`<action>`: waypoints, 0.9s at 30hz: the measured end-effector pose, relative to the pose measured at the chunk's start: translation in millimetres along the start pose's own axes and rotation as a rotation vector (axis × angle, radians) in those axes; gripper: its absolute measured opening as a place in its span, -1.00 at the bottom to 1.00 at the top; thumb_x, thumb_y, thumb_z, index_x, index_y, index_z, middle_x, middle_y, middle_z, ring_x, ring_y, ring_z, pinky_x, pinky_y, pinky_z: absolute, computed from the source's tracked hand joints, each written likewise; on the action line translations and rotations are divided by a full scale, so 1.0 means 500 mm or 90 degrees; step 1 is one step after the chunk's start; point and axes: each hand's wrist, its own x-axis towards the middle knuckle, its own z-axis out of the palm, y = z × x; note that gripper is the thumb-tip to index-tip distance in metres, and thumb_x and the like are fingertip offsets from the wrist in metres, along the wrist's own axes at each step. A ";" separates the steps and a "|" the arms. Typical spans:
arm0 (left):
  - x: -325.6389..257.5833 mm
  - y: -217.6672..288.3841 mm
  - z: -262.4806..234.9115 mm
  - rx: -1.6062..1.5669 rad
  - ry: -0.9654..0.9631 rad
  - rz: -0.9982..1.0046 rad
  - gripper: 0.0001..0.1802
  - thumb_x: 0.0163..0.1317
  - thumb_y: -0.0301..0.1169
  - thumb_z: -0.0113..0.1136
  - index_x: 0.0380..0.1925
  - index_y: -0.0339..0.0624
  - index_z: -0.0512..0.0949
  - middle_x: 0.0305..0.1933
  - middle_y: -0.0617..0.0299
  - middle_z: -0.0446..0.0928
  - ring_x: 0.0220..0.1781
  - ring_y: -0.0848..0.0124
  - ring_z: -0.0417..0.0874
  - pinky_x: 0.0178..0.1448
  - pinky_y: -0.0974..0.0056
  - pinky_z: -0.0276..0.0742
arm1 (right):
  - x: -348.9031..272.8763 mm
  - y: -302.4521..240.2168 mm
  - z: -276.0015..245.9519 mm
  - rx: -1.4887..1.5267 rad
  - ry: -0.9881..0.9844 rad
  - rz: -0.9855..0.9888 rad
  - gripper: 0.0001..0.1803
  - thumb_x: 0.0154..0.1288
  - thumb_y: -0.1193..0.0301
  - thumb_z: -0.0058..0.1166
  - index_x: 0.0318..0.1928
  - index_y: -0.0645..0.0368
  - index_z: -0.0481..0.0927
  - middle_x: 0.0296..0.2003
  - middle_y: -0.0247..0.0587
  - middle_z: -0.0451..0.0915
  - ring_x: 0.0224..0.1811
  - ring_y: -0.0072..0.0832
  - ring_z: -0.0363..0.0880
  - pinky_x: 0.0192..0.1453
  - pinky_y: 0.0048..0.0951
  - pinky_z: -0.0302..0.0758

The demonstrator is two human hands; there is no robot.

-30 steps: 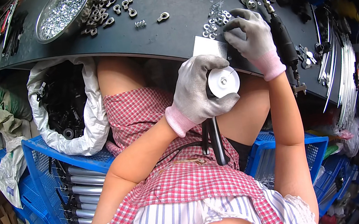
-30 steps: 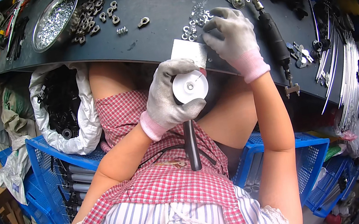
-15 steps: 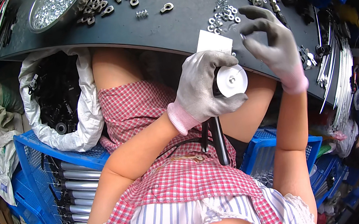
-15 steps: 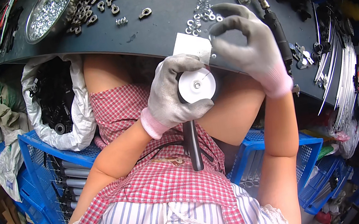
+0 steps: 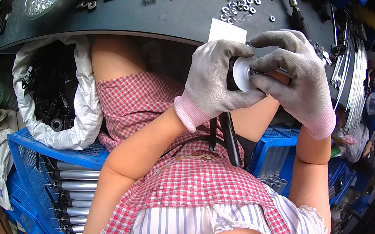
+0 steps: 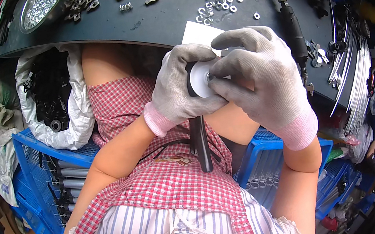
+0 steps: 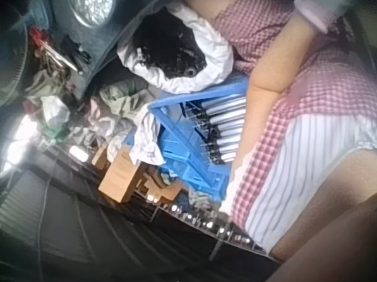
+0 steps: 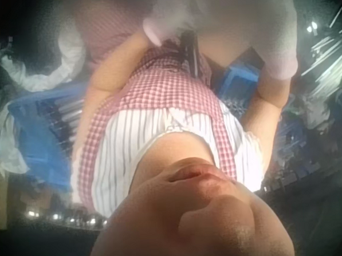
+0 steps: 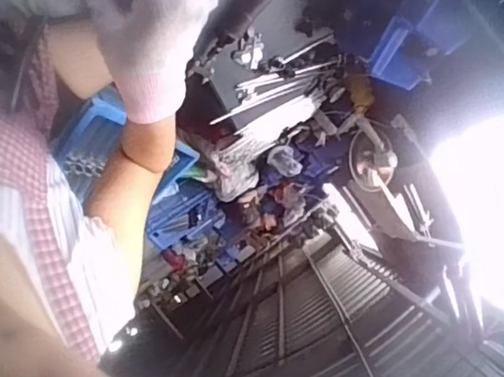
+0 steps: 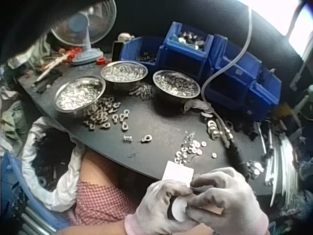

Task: The person places an assembled caulking gun into a crate, then assembles caulking guns by fitting springs, plates, and washers onto handle mechanisms, tightening components with a pneumatic tool, and attaching plunger rods and metal barrels.

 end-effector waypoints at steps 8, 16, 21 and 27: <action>-0.001 -0.003 0.002 -0.024 0.000 0.001 -0.39 -0.32 -0.22 0.53 -0.24 -0.14 0.44 -0.27 0.13 0.58 -0.24 0.12 0.62 -0.11 0.12 0.49 | 0.000 0.000 -0.003 0.022 0.008 -0.022 -0.75 -0.16 0.49 0.33 -0.34 0.05 0.69 -0.16 -0.25 0.62 -0.03 -0.22 0.52 0.07 -0.26 0.42; 0.000 -0.005 -0.026 0.085 -0.074 0.043 -0.05 -0.40 -0.12 0.57 0.07 -0.17 0.34 -0.11 0.11 0.56 -0.09 0.08 0.57 0.09 0.06 0.43 | -0.016 0.038 0.019 0.080 0.094 -0.014 -0.71 0.00 0.37 0.29 -0.20 0.14 0.68 -0.02 -0.05 0.58 0.05 -0.17 0.51 0.16 -0.22 0.40; -0.013 -0.023 -0.031 0.212 -0.105 0.101 0.16 -0.43 -0.19 0.55 0.27 -0.21 0.15 -0.05 0.11 0.54 -0.05 0.08 0.54 0.16 0.01 0.39 | -0.050 0.067 0.064 0.250 0.152 0.088 -0.26 0.30 -0.21 -0.13 0.02 0.26 0.58 0.05 0.04 0.52 0.08 -0.16 0.52 0.16 -0.21 0.41; -0.032 -0.024 -0.036 0.219 -0.104 0.074 0.14 -0.38 -0.19 0.54 0.30 -0.11 0.16 -0.03 0.15 0.53 0.03 0.07 0.52 0.17 -0.01 0.37 | -0.110 0.072 0.085 0.314 0.293 0.149 -0.13 0.36 -0.30 -0.39 -0.26 0.36 0.60 -0.04 0.04 0.56 -0.01 -0.25 0.54 0.11 -0.28 0.40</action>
